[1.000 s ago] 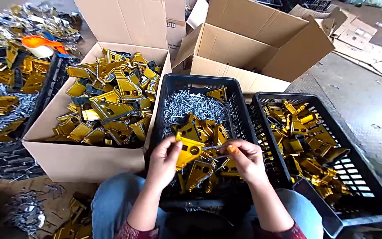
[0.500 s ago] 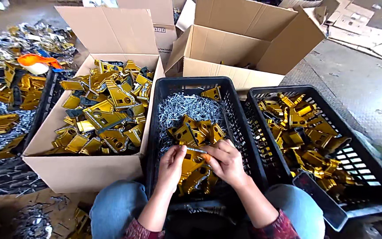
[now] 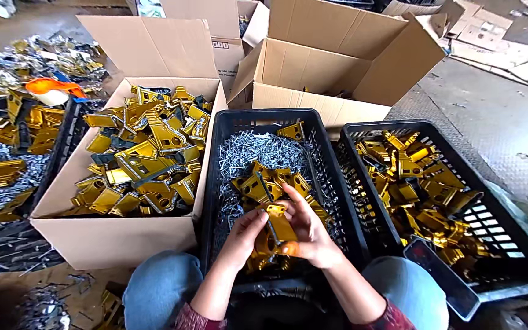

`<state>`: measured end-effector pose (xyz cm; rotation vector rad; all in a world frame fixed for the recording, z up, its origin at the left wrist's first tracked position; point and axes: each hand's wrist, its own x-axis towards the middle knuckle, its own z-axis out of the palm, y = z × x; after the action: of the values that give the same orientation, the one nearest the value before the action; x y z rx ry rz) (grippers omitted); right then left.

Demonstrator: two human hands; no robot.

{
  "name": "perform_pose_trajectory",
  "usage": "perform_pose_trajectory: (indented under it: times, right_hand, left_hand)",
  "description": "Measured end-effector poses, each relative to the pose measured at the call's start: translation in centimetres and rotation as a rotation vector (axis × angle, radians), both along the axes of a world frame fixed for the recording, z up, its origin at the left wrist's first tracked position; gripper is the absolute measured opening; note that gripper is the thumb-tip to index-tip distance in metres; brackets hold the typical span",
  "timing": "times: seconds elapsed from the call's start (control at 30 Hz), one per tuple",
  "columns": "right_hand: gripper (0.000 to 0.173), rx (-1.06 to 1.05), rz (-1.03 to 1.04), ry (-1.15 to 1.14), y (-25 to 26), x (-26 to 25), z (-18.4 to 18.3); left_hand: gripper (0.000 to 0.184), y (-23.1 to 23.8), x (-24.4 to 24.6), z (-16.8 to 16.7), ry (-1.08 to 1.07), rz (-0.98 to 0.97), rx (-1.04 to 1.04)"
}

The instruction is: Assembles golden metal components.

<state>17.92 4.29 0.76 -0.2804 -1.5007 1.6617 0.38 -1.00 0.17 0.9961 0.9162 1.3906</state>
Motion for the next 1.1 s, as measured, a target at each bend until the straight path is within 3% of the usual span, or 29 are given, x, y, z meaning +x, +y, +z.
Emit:
perform_pose_trajectory:
  times: [0.07, 0.1, 0.17, 0.23, 0.33, 0.43, 0.5, 0.6, 0.73, 0.8, 0.87, 0.97, 1.03, 1.1]
  right_hand:
    - [0.110, 0.246, -0.224, -0.245, 0.0, 0.4, -0.3]
    - [0.108, 0.424, -0.328, -0.394, 0.1, 0.5, -0.5]
    - [0.101, 0.711, -0.458, -0.600, -0.2, 0.2, -0.8]
    - [0.095, 0.838, -0.484, -0.654, -0.6, -0.4, -0.7]
    - [0.085, 0.643, -0.374, -0.630, -0.2, -0.1, -0.3]
    - [0.035, 0.415, -0.338, -0.567, 0.0, 0.7, 0.1]
    - [0.020, 0.301, -0.343, -0.544, -0.1, 0.8, -0.1]
    - [0.013, 0.134, -0.344, -0.397, -0.4, 0.8, -0.3]
    - [0.013, -0.376, -0.260, -0.124, -1.0, -0.2, 1.8]
    - [0.013, -0.582, -0.174, -0.148, -0.3, -1.0, 2.0]
    - [0.014, -0.578, -0.145, -0.362, 2.5, -1.5, 1.8]
    - [0.022, -0.061, -0.325, -1.056, 10.4, -1.6, 0.2]
    - [0.023, 0.091, -0.440, -1.366, 16.2, -1.9, -1.8]
    - [0.025, 0.098, -0.502, -1.507, 21.0, -2.8, -4.5]
  left_hand:
    - [0.028, 0.3, -0.5, 0.5, 0.228, 0.124, -0.028]
    - [0.043, 0.3, -0.8, 0.4, 0.319, 0.134, -0.042]
    - [0.067, 0.0, -0.7, 0.6, 0.371, 0.047, -0.094]
    - [0.075, -0.3, 0.0, 0.5, 0.388, 0.004, -0.109]
    - [0.071, -0.3, -0.2, -0.1, 0.341, -0.014, -0.101]
    - [0.066, -0.3, -0.4, -0.3, 0.334, -0.066, -0.033]
    - [0.061, -0.3, 0.0, -0.2, 0.370, -0.060, -0.034]
    - [0.067, -0.3, -0.1, 0.0, 0.360, -0.084, -0.041]
    - [0.113, -0.3, -1.3, 0.4, 0.095, -0.277, 0.071]
    - [0.106, -0.2, -0.8, -0.2, -0.006, -0.193, 0.133]
    - [0.101, 0.1, -0.2, -0.6, -0.012, -0.011, 0.070]
    - [0.099, 1.0, 0.2, -0.3, 0.006, 0.265, -0.141]
    - [0.095, 1.5, -0.1, 0.0, -0.058, 0.339, -0.234]
    - [0.104, 1.4, -0.8, 0.2, -0.086, 0.330, -0.248]
